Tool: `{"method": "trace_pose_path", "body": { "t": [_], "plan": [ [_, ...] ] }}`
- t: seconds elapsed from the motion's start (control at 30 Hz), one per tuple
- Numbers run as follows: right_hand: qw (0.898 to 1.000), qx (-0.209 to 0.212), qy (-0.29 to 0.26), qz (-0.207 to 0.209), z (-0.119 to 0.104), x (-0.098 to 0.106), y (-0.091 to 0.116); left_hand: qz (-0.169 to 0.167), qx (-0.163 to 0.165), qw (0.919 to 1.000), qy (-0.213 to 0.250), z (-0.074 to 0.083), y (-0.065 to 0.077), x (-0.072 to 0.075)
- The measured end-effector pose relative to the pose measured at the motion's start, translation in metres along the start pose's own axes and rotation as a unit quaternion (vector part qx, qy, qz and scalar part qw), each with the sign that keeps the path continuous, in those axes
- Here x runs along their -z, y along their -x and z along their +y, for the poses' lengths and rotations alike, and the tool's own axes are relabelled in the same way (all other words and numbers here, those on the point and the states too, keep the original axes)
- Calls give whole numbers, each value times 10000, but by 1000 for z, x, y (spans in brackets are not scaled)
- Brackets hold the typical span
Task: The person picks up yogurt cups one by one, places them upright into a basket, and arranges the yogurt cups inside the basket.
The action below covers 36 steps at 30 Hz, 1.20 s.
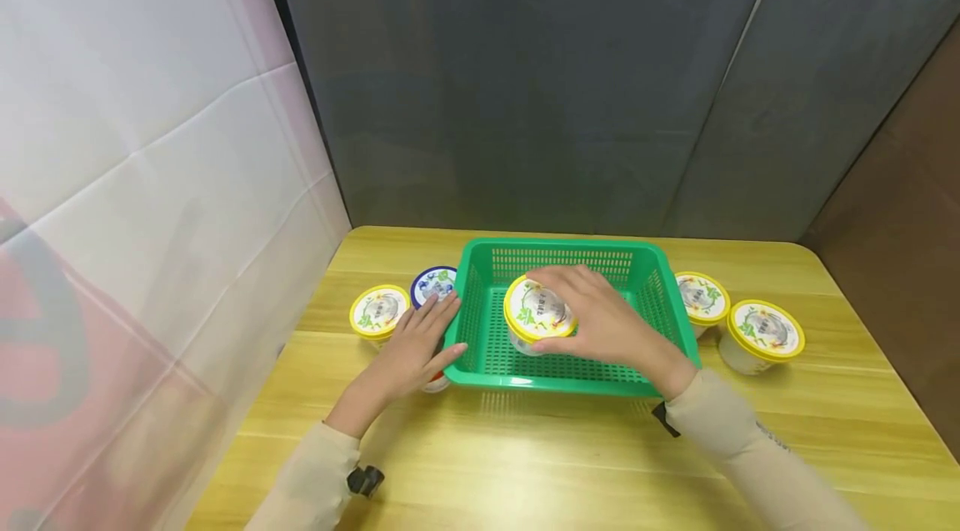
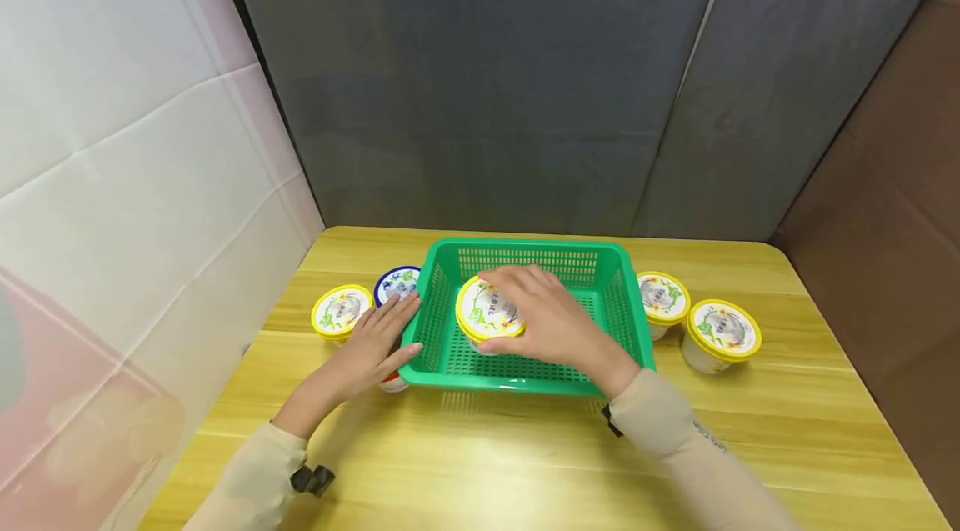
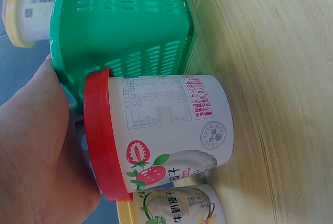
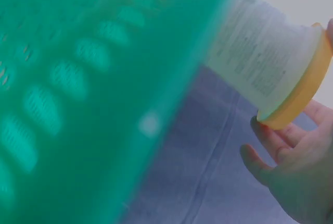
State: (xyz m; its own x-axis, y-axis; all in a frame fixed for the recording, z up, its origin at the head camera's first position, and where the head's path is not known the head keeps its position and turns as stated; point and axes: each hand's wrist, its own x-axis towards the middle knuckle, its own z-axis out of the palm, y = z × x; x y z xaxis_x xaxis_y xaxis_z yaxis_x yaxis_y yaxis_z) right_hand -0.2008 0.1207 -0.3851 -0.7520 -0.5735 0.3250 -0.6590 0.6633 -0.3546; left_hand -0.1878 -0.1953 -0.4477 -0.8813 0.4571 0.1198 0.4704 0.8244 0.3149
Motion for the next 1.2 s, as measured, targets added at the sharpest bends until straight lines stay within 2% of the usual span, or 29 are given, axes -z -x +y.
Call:
{"method": "trace_pose_path", "body": {
  "t": [0.53, 0.77, 1.2],
  "plan": [
    [9989, -365, 108, -262, -23, -51, -10, -23, -30, 10000, -16, 0, 1, 0],
    [9972, -643, -234, -311, -27, -64, -16, -70, -7, 10000, -59, -1, 0, 1],
    [9941, -801, -583, -437, -36, -82, -22, -111, -5, 9999, -36, -2, -1, 2]
  ]
}}
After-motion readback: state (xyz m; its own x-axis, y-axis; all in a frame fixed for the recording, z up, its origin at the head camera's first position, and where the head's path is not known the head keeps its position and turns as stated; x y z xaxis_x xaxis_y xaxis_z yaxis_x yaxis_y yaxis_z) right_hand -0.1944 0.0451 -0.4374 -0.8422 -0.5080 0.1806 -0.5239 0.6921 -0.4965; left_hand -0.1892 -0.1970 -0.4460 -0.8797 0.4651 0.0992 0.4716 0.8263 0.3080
